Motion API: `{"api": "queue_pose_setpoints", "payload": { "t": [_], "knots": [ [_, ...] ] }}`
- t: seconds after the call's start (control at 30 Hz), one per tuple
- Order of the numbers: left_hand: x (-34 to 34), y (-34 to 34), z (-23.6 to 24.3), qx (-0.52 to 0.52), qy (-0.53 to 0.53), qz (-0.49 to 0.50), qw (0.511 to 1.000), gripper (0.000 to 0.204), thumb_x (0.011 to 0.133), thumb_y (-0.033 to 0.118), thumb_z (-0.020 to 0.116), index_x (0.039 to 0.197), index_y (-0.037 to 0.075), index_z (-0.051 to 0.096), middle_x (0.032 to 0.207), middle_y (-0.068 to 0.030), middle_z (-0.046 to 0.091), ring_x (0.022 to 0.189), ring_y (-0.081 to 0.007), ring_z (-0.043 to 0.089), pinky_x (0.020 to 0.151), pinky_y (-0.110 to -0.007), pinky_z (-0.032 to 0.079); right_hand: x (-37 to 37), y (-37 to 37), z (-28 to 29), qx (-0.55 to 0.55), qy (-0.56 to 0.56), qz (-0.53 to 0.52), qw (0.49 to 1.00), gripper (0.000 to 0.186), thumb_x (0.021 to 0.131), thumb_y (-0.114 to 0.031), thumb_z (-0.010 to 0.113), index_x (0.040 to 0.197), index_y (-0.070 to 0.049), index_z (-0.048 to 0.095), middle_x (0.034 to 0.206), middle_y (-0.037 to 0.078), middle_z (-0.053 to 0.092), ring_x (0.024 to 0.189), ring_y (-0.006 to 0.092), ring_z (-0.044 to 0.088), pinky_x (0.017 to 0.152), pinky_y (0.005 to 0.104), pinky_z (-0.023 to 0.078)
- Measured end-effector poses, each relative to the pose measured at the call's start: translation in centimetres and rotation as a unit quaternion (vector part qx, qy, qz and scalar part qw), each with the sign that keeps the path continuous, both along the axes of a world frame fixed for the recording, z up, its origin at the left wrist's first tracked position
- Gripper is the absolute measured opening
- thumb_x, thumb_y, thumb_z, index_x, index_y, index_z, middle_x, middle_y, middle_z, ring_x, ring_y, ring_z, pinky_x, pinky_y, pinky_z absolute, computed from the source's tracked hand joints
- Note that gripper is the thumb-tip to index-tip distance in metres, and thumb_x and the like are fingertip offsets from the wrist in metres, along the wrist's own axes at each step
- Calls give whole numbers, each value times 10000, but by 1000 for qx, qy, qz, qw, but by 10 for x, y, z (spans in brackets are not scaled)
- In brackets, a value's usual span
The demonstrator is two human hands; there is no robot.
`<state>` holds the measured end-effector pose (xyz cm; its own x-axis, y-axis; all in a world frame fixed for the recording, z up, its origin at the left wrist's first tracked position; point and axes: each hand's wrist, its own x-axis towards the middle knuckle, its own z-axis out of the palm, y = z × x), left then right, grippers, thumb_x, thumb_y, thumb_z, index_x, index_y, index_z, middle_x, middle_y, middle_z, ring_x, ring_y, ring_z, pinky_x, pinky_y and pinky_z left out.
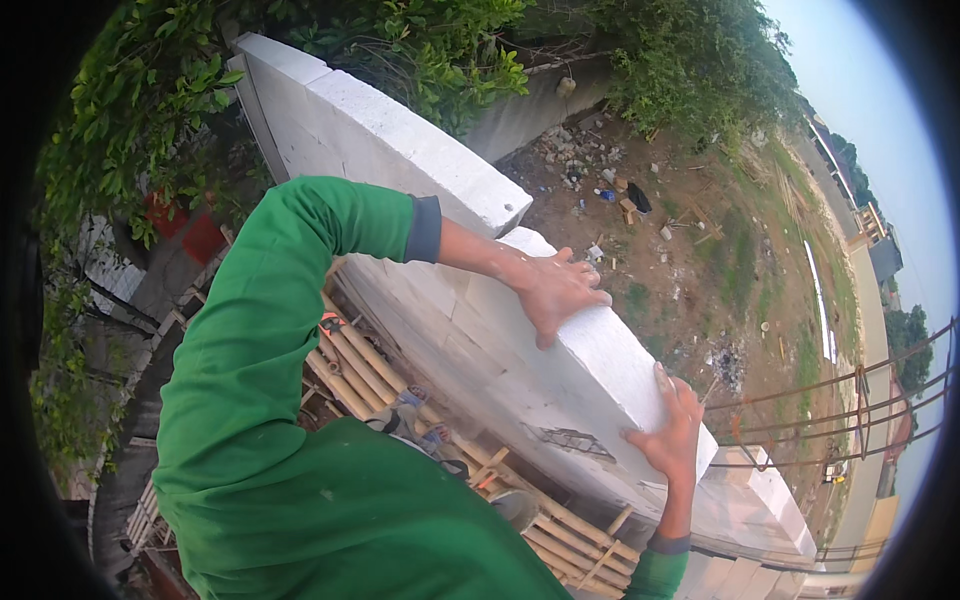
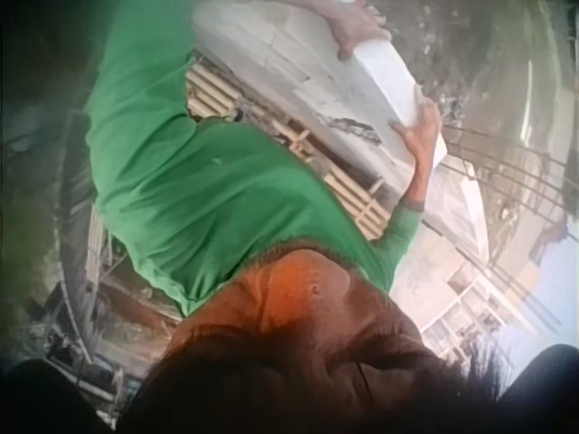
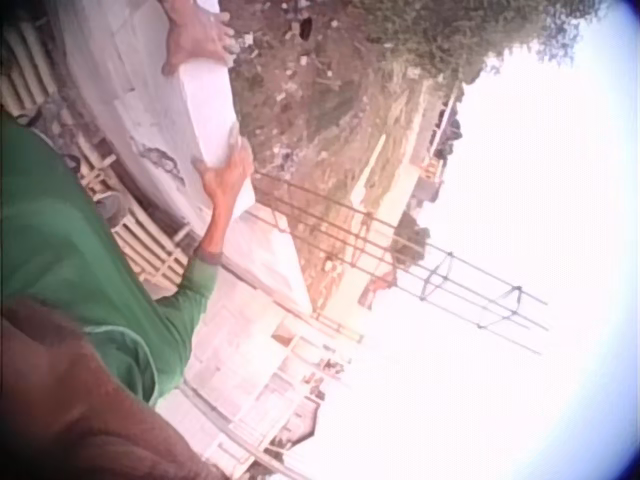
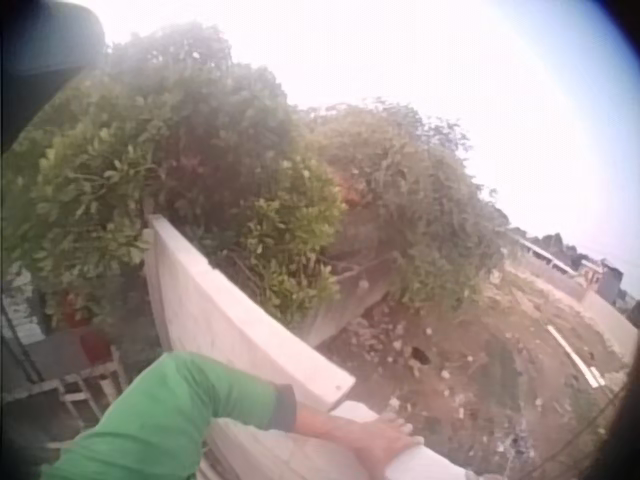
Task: The person applies mortar to a wall using a trowel, places a white block, measures and marks it with a tape measure, cuts it with a hand saw, and sets the cut block into the wall. The person repeats mortar application and block placement steps.
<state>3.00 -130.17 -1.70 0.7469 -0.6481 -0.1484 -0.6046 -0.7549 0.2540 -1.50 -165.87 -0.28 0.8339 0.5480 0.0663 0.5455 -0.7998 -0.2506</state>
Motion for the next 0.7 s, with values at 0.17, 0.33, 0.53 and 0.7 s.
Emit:
{"api": "queue_pose_setpoints", "payload": {
  "t": [0.17, 0.33, 0.53, 0.7],
  "knots": [
    [8, 13, -5, -18, -4, 18, 1000, 1180, 545, 387, 948, 1564, 76, 441, 1391, -234, 549, 1385, -394, 488, 1075, -611, 368, 21, 15, 3, -5, 6, 15, 1000, 1227, 478, -193, 997, 1607, -147, 517, 1410, 177, 595, 1340, 369, 544, 1185, 481, 355],
    [18, 10, -9, -19, -12, 34, 999, 1165, 539, 382, 954, 1546, 68, 460, 1394, -243, 547, 1397, -408, 475, 1098, -649, 348, 47, 11, -5, 6, 17, 28, 999, 1229, 464, -150, 997, 1600, -148, 527, 1423, 182, 595, 1355, 374, 539, 1191, 485, 361],
    [40, 7, -12, -35, 8, 52, 998, 1147, 497, 401, 966, 1499, 48, 532, 1477, -301, 536, 1453, -431, 443, 1125, -681, 321, 70, 12, -12, 15, 5, 26, 1000, 1219, 443, -126, 993, 1579, -135, 548, 1429, 189, 603, 1351, 398, 542, 1196, 512, 382],
    [51, 9, -6, -14, 5, 50, 999, 1151, 530, 386, 946, 1536, 66, 486, 1472, -263, 527, 1451, -412, 436, 1123, -659, 334, 86, 8, -16, 21, 12, 34, 999, 1220, 450, -146, 985, 1588, -143, 542, 1454, 192, 593, 1372, 410, 529, 1216, 503, 364]
  ]
}}
